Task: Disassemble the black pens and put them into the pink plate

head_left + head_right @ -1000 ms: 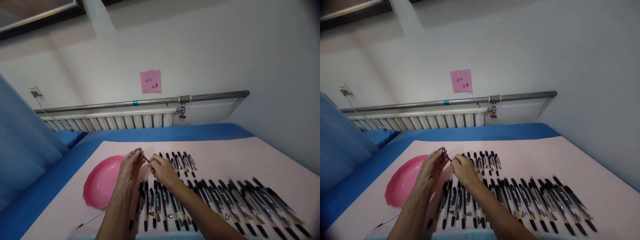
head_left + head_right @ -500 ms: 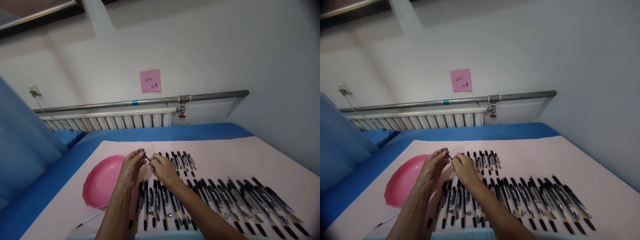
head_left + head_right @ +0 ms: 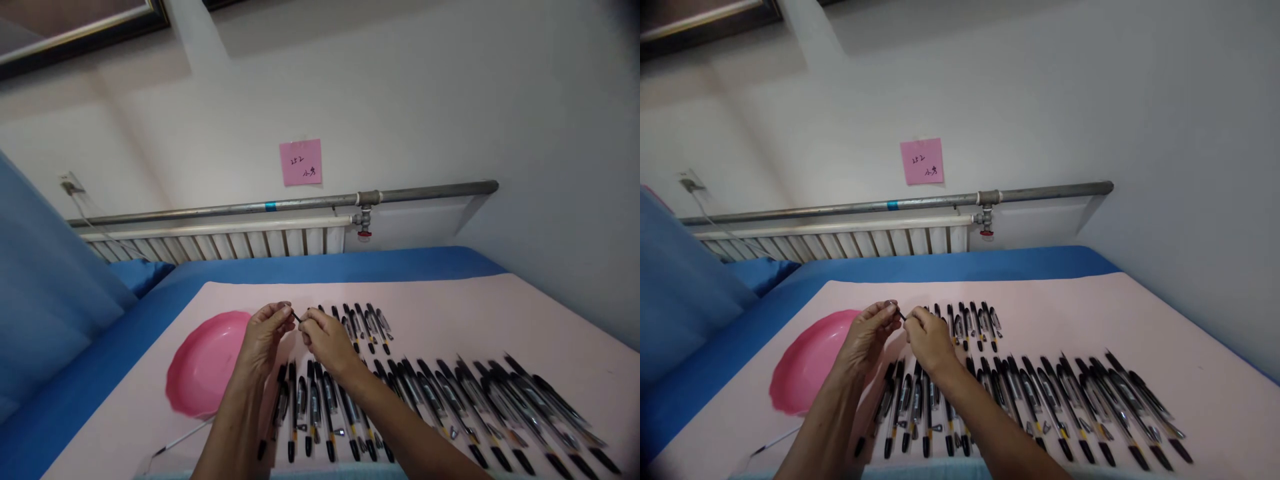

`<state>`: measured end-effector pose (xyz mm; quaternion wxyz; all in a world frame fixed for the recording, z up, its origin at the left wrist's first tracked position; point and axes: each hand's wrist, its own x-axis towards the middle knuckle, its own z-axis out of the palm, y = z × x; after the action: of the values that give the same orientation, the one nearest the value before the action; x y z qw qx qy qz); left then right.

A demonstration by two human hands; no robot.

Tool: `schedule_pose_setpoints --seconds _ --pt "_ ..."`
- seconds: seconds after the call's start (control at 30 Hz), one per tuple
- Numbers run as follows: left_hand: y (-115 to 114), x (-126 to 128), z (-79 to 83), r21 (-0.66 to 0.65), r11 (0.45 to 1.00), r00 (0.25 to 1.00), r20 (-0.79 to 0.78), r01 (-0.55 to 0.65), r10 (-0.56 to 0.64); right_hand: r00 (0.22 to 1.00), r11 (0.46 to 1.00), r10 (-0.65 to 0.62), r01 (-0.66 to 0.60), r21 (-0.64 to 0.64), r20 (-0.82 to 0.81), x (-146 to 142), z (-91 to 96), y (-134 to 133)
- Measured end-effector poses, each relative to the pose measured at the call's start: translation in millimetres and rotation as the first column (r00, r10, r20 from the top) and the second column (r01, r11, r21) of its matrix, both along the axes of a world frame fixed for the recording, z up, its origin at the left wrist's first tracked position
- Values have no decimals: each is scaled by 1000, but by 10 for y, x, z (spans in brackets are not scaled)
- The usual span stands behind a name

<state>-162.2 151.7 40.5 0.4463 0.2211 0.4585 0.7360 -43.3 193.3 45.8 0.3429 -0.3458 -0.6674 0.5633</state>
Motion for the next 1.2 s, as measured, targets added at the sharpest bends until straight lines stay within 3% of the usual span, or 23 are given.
schedule_pose_setpoints --seconds 0.07,0.17,0.3,0.53,0.87,1.03,1.2 --pt "-1 3 8 12 1000 1000 -13 6 -6 998 987 37 -44 -151 -51 -8 12 -5" --pt "-1 20 10 34 999 999 -43 17 -16 988 923 77 -122 -364 -135 -17 27 -11" --pt "9 61 -25 14 998 994 -86 63 -62 979 898 51 -131 -419 -196 -26 22 -13" --pt "12 58 -71 -52 997 995 -77 64 -68 983 964 2 -51 -261 -183 -32 -28 16" --pt "9 97 -44 -77 993 995 -38 90 -93 985 998 -55 49 -43 -164 -36 -102 64" --pt "21 88 -73 -42 997 993 -97 66 -70 990 995 -70 78 62 -119 -47 -109 48" --pt "35 -15 -72 -5 997 997 -21 -73 73 984 924 -162 125 360 73 -27 -113 76"
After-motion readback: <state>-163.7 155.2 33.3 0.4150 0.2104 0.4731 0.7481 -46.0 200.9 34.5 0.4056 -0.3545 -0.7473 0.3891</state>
